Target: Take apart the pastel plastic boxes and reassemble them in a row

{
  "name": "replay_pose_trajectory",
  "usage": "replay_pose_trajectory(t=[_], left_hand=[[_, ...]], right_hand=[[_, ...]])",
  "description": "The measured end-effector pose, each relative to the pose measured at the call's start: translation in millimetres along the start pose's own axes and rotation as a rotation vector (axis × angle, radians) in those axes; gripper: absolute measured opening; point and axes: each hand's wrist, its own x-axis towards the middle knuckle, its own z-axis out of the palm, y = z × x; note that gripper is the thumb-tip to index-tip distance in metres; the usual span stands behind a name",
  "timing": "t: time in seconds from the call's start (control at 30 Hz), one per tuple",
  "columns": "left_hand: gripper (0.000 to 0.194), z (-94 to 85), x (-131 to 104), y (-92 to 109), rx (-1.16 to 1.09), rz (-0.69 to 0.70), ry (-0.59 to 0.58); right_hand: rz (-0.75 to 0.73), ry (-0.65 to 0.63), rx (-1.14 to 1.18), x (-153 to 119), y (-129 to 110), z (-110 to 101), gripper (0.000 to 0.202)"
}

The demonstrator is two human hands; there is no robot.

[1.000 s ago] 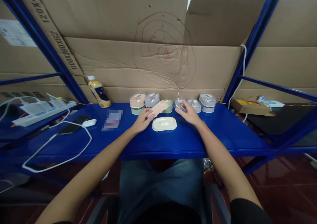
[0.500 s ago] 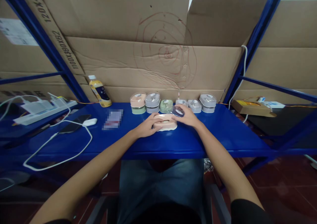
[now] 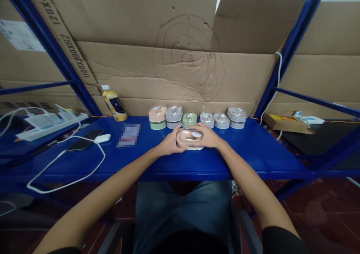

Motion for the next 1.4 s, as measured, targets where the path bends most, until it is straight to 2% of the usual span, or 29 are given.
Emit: replay_pose_trajectory(t=[0.3,0.53,0.73,0.83,0.9,0.97,1.07,1.17,1.27,1.4], left_hand=[[0.122,6.5,-1.4,-0.2,0.047,0.033,-0.005],[0.115,3.6,-0.3,-1.2,0.055,-0.017,-0.039],[0.109,-5.3,0.0,-4.0,0.041,-0.019,-0.038],[0.112,-9.1,-0.3,-5.0,0.030,-0.026,-0.039],[0.110,-10.4,0.0,-4.6,0.000,0.002,-0.009],[0.102,-10.8,1.2,-4.3,-0.045,0.039,0.081],[0.086,-10.0,3.6,-4.7,-0.050,0.039,0.251],[0.074,-8.3,5.3,-5.3,0.005,0.001,0.295],[0.068,-6.8,5.4,-3.7,0.043,-0.014,0.267],[0.064,-7.1,3.9,0.0,0.077,-0.041,0.245]], right_hand=[[0.027,-0.108,-0.078,3.8,-1.4,10.9,0.079],[0.062,-0.140,-0.102,0.6,-2.0,13.6,0.079],[0.071,-0.208,-0.043,-5.0,2.8,4.7,0.100],[0.096,-0.209,-0.026,-6.5,5.4,0.1,0.099],[0.105,-0.157,-0.016,-6.8,7.2,-3.6,0.094],[0.113,-0.060,-0.015,-6.6,10.8,-11.2,0.087],[0.202,0.213,-0.137,-4.3,22.3,-31.9,0.081],[0.427,0.481,-0.411,2.5,40.8,-54.5,0.082],[0.630,0.540,-0.657,12.7,60.8,-64.8,0.077],[0.768,0.508,-0.804,21.5,79.5,-56.3,0.063]])
